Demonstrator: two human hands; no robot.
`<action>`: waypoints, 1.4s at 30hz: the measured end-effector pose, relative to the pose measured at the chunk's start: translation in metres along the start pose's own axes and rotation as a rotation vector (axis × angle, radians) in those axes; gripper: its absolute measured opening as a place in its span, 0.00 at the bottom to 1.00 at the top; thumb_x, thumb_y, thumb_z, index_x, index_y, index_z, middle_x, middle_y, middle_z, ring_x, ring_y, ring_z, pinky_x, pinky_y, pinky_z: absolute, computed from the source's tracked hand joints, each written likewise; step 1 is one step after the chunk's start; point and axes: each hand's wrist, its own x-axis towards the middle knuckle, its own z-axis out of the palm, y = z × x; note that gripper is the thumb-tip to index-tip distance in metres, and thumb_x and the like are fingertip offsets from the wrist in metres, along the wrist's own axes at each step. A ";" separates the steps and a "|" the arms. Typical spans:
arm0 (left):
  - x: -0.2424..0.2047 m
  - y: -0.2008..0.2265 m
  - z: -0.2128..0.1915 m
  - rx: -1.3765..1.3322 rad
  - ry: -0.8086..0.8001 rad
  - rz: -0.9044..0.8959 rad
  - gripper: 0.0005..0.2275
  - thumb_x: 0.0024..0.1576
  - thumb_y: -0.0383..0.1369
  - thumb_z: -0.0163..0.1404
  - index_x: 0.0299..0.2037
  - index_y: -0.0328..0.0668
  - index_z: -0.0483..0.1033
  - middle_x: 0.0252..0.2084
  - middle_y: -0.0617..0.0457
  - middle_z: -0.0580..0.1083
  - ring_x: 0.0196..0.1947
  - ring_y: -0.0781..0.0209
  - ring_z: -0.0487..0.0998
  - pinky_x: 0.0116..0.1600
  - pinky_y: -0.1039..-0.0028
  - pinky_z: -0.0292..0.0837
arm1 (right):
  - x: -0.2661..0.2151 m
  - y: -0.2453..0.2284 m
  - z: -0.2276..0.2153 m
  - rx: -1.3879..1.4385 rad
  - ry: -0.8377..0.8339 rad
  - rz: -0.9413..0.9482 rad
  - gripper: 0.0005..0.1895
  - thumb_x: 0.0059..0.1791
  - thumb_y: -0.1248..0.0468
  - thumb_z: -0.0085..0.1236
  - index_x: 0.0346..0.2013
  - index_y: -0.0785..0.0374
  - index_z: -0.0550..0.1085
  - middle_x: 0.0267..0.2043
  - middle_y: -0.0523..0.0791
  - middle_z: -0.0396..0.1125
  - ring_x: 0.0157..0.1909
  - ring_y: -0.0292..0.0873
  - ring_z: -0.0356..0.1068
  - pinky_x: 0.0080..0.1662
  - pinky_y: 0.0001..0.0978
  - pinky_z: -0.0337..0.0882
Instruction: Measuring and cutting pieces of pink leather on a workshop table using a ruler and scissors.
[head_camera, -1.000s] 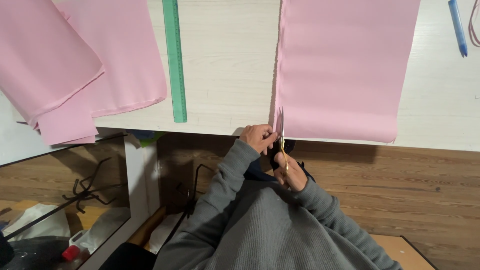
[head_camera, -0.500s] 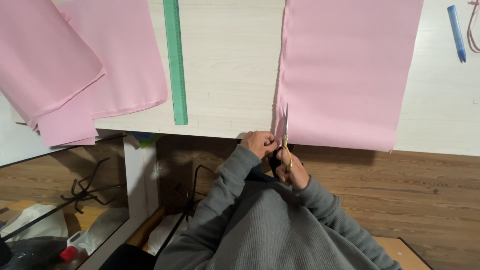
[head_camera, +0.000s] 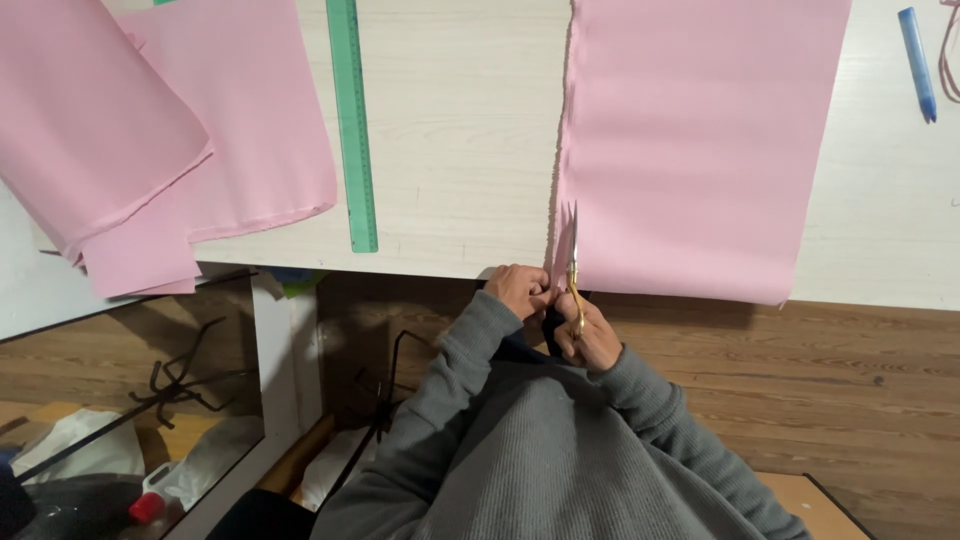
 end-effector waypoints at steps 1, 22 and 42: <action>-0.002 0.002 -0.002 -0.026 -0.018 -0.021 0.08 0.57 0.35 0.56 0.33 0.37 0.81 0.22 0.52 0.79 0.21 0.63 0.80 0.28 0.72 0.76 | -0.001 0.001 0.001 -0.019 0.004 -0.005 0.30 0.53 0.37 0.38 0.44 0.61 0.69 0.12 0.38 0.53 0.10 0.32 0.48 0.14 0.24 0.49; 0.001 0.000 0.001 0.184 -0.079 -0.043 0.14 0.54 0.44 0.60 0.34 0.40 0.83 0.25 0.50 0.80 0.23 0.58 0.80 0.33 0.67 0.78 | 0.016 0.001 -0.016 0.054 0.006 0.025 0.30 0.55 0.37 0.35 0.43 0.62 0.66 0.12 0.38 0.53 0.10 0.32 0.49 0.14 0.26 0.52; -0.004 0.002 0.008 0.148 -0.161 -0.189 0.13 0.54 0.40 0.57 0.41 0.39 0.82 0.27 0.50 0.83 0.22 0.63 0.84 0.32 0.74 0.81 | 0.025 -0.009 -0.024 -0.097 0.052 0.111 0.31 0.52 0.36 0.41 0.43 0.63 0.66 0.11 0.39 0.53 0.10 0.34 0.51 0.14 0.27 0.55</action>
